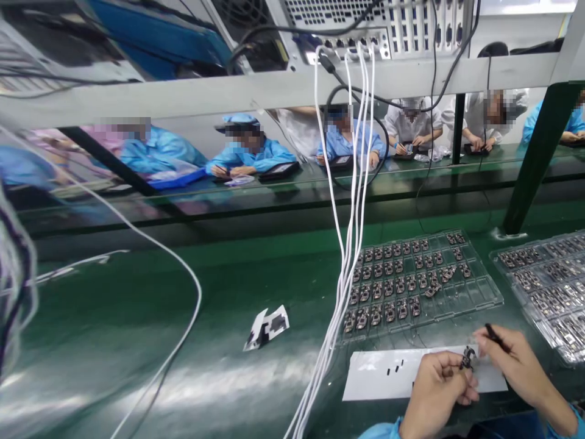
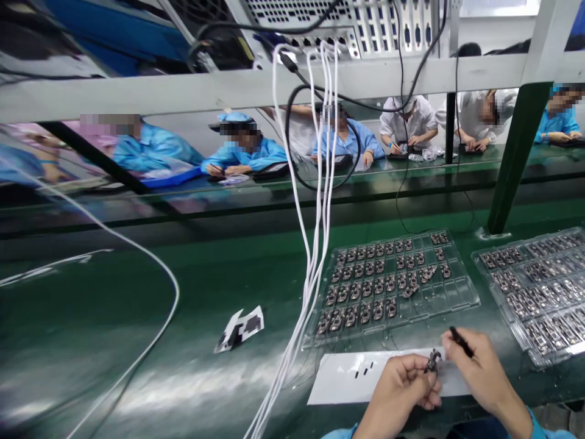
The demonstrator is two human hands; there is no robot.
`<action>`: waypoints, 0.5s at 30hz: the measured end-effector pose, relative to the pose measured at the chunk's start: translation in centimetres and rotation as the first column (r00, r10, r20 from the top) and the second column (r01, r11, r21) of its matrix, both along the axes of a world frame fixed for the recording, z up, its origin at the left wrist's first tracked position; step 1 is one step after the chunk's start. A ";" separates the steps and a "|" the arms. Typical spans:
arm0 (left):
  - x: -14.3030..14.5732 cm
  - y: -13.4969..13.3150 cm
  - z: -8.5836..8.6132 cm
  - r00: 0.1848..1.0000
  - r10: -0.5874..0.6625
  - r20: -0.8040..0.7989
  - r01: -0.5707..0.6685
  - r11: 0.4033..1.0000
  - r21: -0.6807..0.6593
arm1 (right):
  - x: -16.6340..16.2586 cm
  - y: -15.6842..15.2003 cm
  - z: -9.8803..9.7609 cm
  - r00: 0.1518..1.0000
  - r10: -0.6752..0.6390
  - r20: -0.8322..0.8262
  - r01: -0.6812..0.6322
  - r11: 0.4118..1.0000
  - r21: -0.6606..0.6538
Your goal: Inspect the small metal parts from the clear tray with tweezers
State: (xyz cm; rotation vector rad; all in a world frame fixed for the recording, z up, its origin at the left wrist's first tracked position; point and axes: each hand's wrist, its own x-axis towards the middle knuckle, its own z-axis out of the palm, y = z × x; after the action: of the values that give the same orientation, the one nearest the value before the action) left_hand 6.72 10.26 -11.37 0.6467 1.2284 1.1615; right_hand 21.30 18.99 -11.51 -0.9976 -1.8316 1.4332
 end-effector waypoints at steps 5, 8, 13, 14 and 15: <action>-0.2 -0.5 -0.3 0.999 -0.029 -0.024 0.031 0.997 0.072 | -0.9 0.2 0.6 0.988 0.109 0.107 -0.109 0.994 -0.005; -0.3 -0.4 -1.1 0.998 0.050 -0.035 -0.047 0.995 0.084 | -0.9 0.7 1.2 0.990 0.079 0.115 -0.080 0.997 0.005; -1.9 -1.0 -1.7 0.941 0.321 -0.108 -0.286 0.924 0.254 | -1.4 4.0 4.6 0.997 0.075 0.032 -0.075 0.997 -0.018; -2.6 -1.5 -1.8 0.907 0.390 -0.160 -0.335 0.897 0.289 | -1.6 5.2 5.6 1.000 0.029 -0.011 -0.029 0.999 -0.023; -3.4 -2.0 -1.9 0.862 0.453 -0.226 -0.377 0.872 0.312 | -2.0 6.5 6.5 0.997 -0.036 -0.061 0.035 0.999 -0.022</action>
State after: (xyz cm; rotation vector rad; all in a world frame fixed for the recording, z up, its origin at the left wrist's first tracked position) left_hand 3.36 8.22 -13.30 0.7898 1.5347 1.6562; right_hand 19.32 25.48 -4.98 -0.9803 -1.7503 1.4484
